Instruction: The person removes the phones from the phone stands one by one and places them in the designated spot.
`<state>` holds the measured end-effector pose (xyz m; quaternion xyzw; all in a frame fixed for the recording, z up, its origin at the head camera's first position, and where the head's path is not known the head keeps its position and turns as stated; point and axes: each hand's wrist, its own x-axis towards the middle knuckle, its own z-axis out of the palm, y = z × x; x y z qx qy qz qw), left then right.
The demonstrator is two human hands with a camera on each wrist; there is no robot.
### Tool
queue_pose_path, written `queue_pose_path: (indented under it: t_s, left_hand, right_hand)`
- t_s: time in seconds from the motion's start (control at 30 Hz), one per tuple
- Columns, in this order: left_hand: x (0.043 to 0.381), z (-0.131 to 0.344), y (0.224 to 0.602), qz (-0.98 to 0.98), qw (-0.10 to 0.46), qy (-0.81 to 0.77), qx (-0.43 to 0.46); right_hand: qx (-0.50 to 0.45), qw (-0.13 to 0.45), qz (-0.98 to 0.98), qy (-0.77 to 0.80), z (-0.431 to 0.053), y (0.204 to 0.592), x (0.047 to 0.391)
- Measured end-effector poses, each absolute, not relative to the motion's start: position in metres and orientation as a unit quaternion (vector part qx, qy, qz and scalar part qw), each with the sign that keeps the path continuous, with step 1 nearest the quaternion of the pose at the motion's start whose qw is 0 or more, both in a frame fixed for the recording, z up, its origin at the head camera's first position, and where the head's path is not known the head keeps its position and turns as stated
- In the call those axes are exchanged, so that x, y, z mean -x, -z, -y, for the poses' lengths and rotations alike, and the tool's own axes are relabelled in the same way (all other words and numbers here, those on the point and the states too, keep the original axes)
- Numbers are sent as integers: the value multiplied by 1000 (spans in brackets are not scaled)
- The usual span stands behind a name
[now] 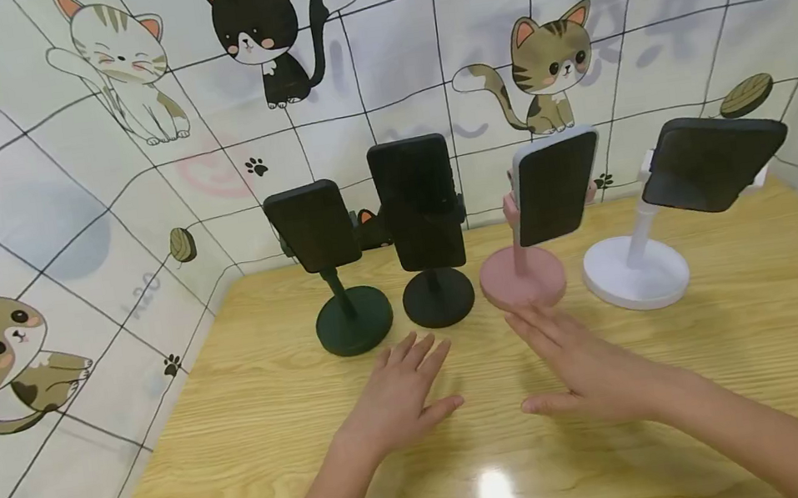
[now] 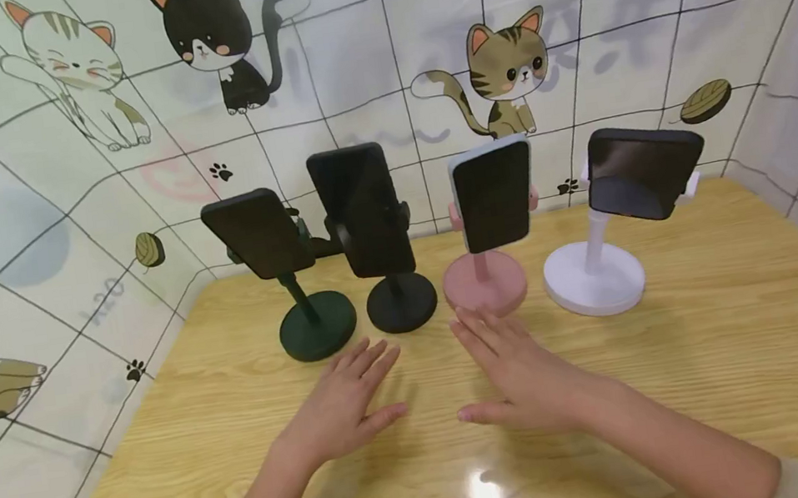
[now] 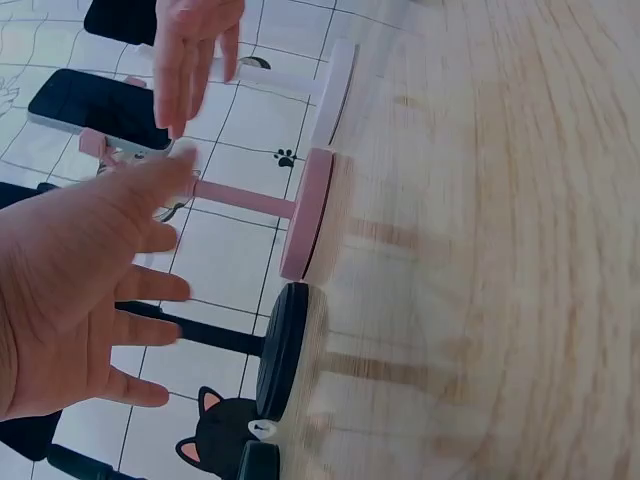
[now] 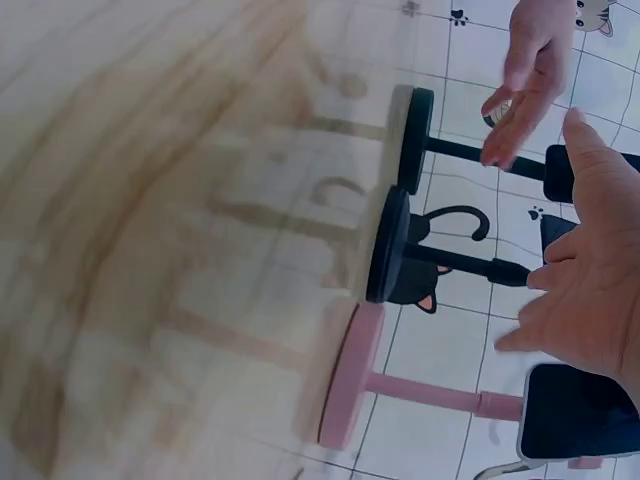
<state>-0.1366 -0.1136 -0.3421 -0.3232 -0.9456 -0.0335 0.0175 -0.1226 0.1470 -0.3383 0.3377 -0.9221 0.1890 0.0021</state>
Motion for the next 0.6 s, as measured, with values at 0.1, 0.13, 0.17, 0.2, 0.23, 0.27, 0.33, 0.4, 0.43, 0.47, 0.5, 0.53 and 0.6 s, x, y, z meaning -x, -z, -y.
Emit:
queue_pose_path:
  t_s: [0.1,0.13,0.17,0.2,0.23,0.27,0.33,0.4,0.43,0.47,0.5,0.53,0.6]
  left_hand:
    - [137,118,342,946,22,29,323]
    - [137,120,343,946,26,29,323]
    - [137,122,343,945,28,33,323]
    - [137,124,344,946,30,39,320]
    - [137,126,344,947,32,50,317]
    - [138,129,345,947,34,60,313]
    - [139,134,346,949,42,83,301]
    - [140,139,347,949,55,110,289]
    - [140,142,347,948,65,125,284]
    - [140,144,347,948,75,137,276]
    - [140,146,347,948,84,149,268]
    - [140,148,347,947,94,162,261]
    - [140,151,347,946,109,183,242]
  right_hand:
    - [-334,-16,919,-207,-142,341,123]
    - [-333,-19,918,-213,-140,342,123]
    - [-335,-19,916,-219,-137,343,123]
    - [-337,-18,914,-224,-135,344,124]
    - [-339,-16,912,-229,-133,345,124]
    - [-340,-15,910,-237,-130,346,125]
    - [-343,-18,905,-253,-125,347,127]
    - [-340,-27,901,-268,-121,347,128]
    - [-338,-33,899,-276,-118,347,129]
    - [-335,-39,897,-285,-116,347,130]
    - [-335,-44,895,-292,-112,346,131]
    - [-334,-48,892,-301,-109,346,133]
    - [-331,-54,886,-320,-102,345,136]
